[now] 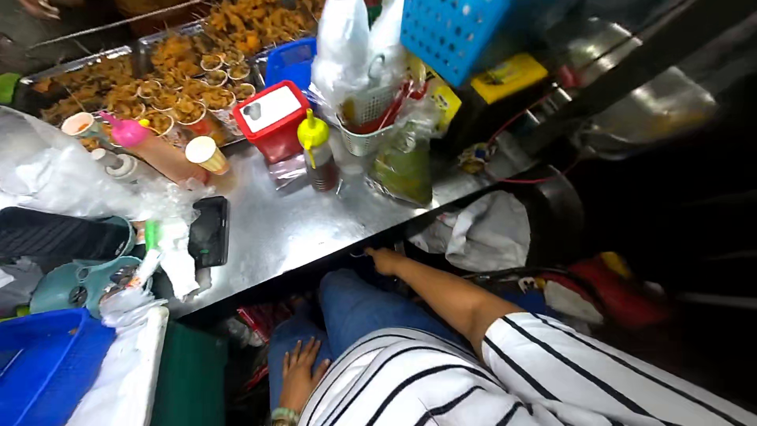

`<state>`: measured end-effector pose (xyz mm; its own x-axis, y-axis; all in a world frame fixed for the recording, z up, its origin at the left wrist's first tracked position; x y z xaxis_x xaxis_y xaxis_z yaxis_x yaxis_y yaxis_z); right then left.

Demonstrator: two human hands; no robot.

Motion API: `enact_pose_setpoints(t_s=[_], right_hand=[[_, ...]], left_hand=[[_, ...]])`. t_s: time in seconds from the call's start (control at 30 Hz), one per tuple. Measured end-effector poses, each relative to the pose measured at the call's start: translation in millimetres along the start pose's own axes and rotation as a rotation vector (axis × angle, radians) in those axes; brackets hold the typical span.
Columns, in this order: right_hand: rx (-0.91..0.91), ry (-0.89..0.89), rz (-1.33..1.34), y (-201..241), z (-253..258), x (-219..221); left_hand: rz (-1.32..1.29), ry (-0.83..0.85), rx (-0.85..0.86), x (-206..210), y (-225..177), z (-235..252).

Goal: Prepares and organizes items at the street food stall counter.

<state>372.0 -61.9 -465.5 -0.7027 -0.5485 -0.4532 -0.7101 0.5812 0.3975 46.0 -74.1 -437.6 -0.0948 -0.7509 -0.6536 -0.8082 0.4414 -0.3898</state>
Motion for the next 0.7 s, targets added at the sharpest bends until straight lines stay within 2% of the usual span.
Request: enact_pose_setpoints(t_s=[0.1,0.23,0.4,0.57,0.7], right_hand=[[0.023,0.069,-0.07,6,-21,31],[-0.006,0.129,-0.054,-12,-49,72],[-0.003,0.138,-0.052,-17,-56,74],[-0.02,0.102,-0.09,-10,-56,67],[-0.165,0.023,0.01,-3,-55,63]], left_hand=[[0.007,-0.06,0.009,-3,2,-11],[-0.025,-0.119,0.04,-4,5,-14],[-0.037,-0.055,0.009,-6,6,-8],[-0.067,-0.109,0.016,-8,6,-9],[-0.105,-0.12,0.011,-8,6,-11]])
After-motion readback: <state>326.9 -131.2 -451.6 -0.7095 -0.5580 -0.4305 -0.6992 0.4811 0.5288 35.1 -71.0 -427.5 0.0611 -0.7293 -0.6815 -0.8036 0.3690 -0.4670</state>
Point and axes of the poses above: each hand's wrist, its own z-axis towards the middle knuckle, its own x-axis out of the palm, y = z × x, the point moved 10 cm from there along z, towards the middle knuckle, and after that the axes turned 6 degrees about y, right-handed, at the moved point
